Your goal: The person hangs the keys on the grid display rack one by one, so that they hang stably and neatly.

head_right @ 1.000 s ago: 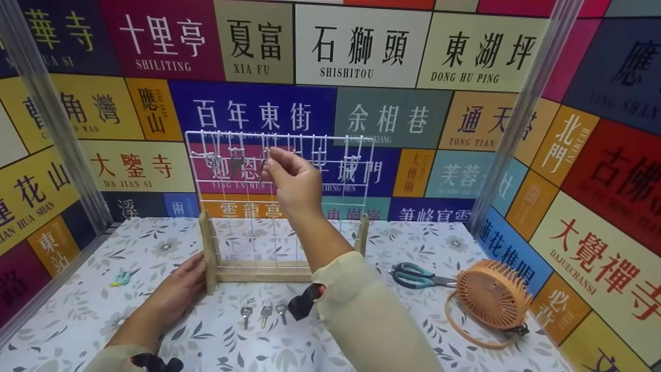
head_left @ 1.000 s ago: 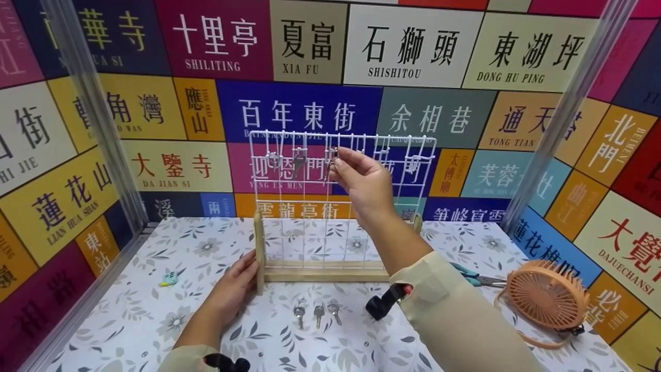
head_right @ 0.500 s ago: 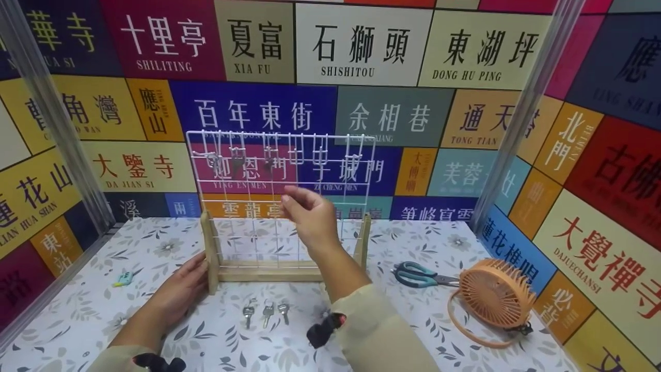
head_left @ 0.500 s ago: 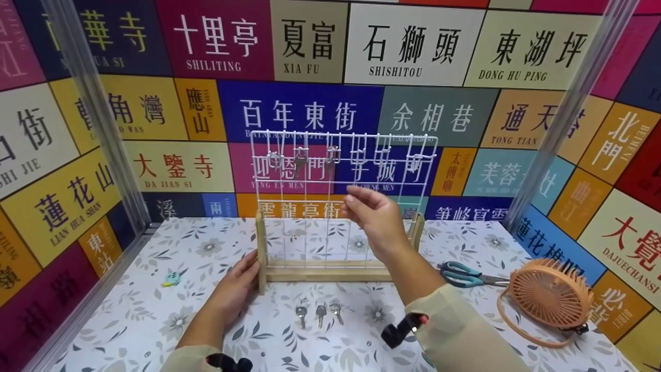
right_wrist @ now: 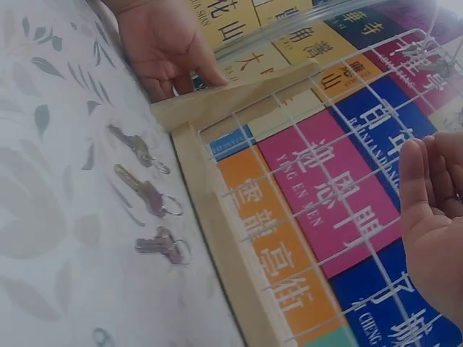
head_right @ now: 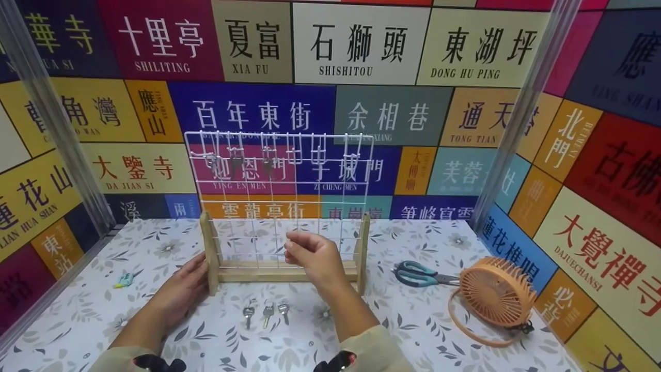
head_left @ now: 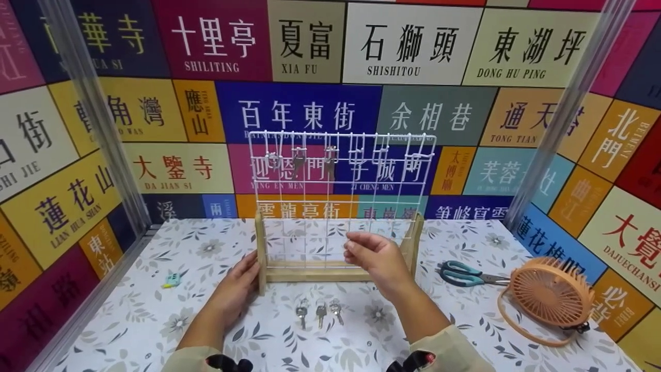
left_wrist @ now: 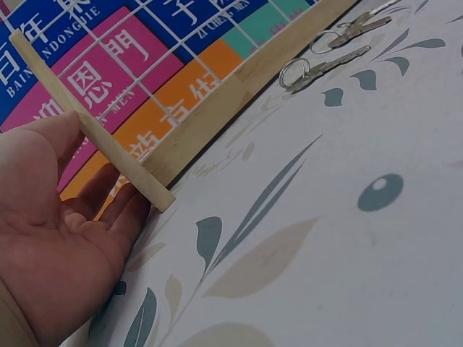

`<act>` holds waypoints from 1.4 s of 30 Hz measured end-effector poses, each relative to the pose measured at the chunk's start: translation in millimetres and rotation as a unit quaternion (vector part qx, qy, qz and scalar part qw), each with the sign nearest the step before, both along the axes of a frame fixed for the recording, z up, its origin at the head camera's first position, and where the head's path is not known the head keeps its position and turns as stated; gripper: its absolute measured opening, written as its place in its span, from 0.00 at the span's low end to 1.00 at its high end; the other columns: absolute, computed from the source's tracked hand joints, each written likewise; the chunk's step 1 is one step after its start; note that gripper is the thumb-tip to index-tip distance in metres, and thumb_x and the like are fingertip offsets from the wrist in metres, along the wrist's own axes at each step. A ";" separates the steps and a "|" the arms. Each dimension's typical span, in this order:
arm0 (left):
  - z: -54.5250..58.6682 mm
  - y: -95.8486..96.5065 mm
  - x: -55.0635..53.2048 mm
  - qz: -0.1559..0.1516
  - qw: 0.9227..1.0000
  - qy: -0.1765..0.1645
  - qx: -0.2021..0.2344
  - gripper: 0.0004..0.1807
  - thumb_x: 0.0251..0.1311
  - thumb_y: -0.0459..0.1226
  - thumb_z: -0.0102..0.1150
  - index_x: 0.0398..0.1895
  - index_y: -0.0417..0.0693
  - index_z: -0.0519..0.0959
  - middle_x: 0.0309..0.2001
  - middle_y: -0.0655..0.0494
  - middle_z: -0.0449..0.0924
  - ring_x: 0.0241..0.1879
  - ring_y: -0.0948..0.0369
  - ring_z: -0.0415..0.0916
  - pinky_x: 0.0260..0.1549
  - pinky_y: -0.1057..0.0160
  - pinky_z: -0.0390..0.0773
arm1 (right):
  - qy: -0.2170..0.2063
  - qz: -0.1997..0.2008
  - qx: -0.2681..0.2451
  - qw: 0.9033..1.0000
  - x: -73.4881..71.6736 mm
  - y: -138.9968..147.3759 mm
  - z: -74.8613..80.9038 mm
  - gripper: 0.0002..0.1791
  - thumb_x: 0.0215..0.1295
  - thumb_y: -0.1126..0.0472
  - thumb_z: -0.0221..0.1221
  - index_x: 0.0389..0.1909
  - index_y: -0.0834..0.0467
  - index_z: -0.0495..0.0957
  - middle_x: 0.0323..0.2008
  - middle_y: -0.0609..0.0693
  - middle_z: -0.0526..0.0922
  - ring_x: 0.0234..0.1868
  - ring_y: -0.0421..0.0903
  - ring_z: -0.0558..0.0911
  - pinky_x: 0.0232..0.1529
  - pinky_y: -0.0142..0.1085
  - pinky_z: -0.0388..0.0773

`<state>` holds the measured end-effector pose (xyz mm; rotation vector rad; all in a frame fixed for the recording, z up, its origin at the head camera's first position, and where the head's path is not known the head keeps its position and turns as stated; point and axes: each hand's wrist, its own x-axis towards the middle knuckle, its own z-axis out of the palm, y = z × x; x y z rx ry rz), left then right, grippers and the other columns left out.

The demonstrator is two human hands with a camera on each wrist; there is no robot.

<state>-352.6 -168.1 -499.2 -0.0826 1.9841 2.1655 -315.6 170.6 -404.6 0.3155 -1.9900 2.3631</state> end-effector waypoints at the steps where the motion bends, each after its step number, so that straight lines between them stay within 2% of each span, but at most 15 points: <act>1: -0.2 0.1 0.0 0.000 1.000 -0.004 0.000 0.31 0.78 0.56 0.57 0.81 0.78 0.64 0.83 0.65 0.63 0.84 0.51 0.60 0.84 0.45 0.57 | -0.005 0.003 0.003 1.000 -0.4 0.0 -4.6 0.15 0.72 0.66 0.67 0.57 0.65 0.85 0.42 0.52 0.90 0.43 0.46 0.90 0.52 0.38 0.91; 5: -1.0 0.9 0.4 -0.001 1.000 -0.009 0.003 0.32 0.77 0.57 0.57 0.81 0.78 0.64 0.83 0.65 0.62 0.85 0.52 0.58 0.84 0.45 0.57 | -0.028 0.017 0.020 0.999 -2.1 0.3 -23.6 0.15 0.72 0.65 0.68 0.56 0.65 0.85 0.42 0.50 0.90 0.42 0.45 0.90 0.51 0.37 0.91; 10: -0.5 2.9 0.4 -0.003 1.000 0.004 0.015 0.31 0.78 0.54 0.57 0.82 0.75 0.64 0.84 0.63 0.61 0.85 0.51 0.57 0.84 0.46 0.57 | -0.057 0.030 0.041 0.997 -7.6 3.5 -46.2 0.15 0.71 0.64 0.69 0.55 0.64 0.86 0.41 0.49 0.90 0.42 0.45 0.90 0.48 0.37 0.91; 14: 1.1 3.9 0.7 -0.007 1.000 0.015 0.010 0.31 0.79 0.54 0.56 0.82 0.74 0.64 0.84 0.63 0.61 0.85 0.50 0.58 0.85 0.45 0.56 | -0.079 0.030 0.055 0.995 -11.3 8.4 -60.5 0.19 0.70 0.63 0.70 0.58 0.66 0.84 0.43 0.52 0.92 0.42 0.45 0.90 0.46 0.36 0.90; 21: 1.7 4.4 -1.0 -0.002 0.999 0.031 -0.007 0.31 0.80 0.53 0.56 0.82 0.72 0.64 0.83 0.62 0.63 0.83 0.51 0.61 0.84 0.47 0.59 | -0.094 0.036 0.088 0.991 -15.1 11.4 -74.9 0.25 0.70 0.61 0.70 0.64 0.67 0.81 0.47 0.53 0.91 0.43 0.44 0.89 0.46 0.36 0.89; 28: 1.4 3.5 -1.6 0.004 1.000 0.025 -0.004 0.31 0.78 0.54 0.57 0.82 0.73 0.65 0.83 0.64 0.62 0.83 0.51 0.61 0.84 0.47 0.60 | -0.102 0.058 0.120 0.986 -14.8 5.6 -84.2 0.25 0.68 0.60 0.71 0.62 0.67 0.82 0.45 0.47 0.91 0.40 0.41 0.88 0.42 0.34 0.87; 32: 1.6 2.7 -0.6 0.005 1.000 0.022 -0.003 0.32 0.78 0.55 0.57 0.82 0.74 0.65 0.83 0.64 0.62 0.84 0.52 0.60 0.84 0.47 0.59 | -0.097 0.074 0.158 0.980 -14.0 3.6 -89.5 0.24 0.68 0.60 0.72 0.61 0.66 0.83 0.46 0.48 0.91 0.39 0.40 0.86 0.39 0.32 0.85; 38: -0.2 0.6 -0.7 0.006 1.000 0.023 0.003 0.31 0.79 0.53 0.57 0.82 0.72 0.65 0.83 0.63 0.63 0.84 0.51 0.60 0.84 0.47 0.59 | -0.056 0.101 0.229 0.966 -13.3 2.7 -92.9 0.23 0.65 0.65 0.71 0.60 0.68 0.83 0.52 0.62 0.88 0.42 0.39 0.84 0.39 0.30 0.82; 42: -0.5 -1.0 -1.0 0.006 1.000 0.021 0.001 0.31 0.78 0.54 0.57 0.81 0.73 0.65 0.83 0.64 0.63 0.83 0.52 0.61 0.84 0.48 0.59 | -0.032 0.100 0.281 0.954 -14.0 1.1 -94.2 0.22 0.60 0.69 0.72 0.57 0.65 0.86 0.50 0.60 0.89 0.42 0.40 0.82 0.41 0.28 0.80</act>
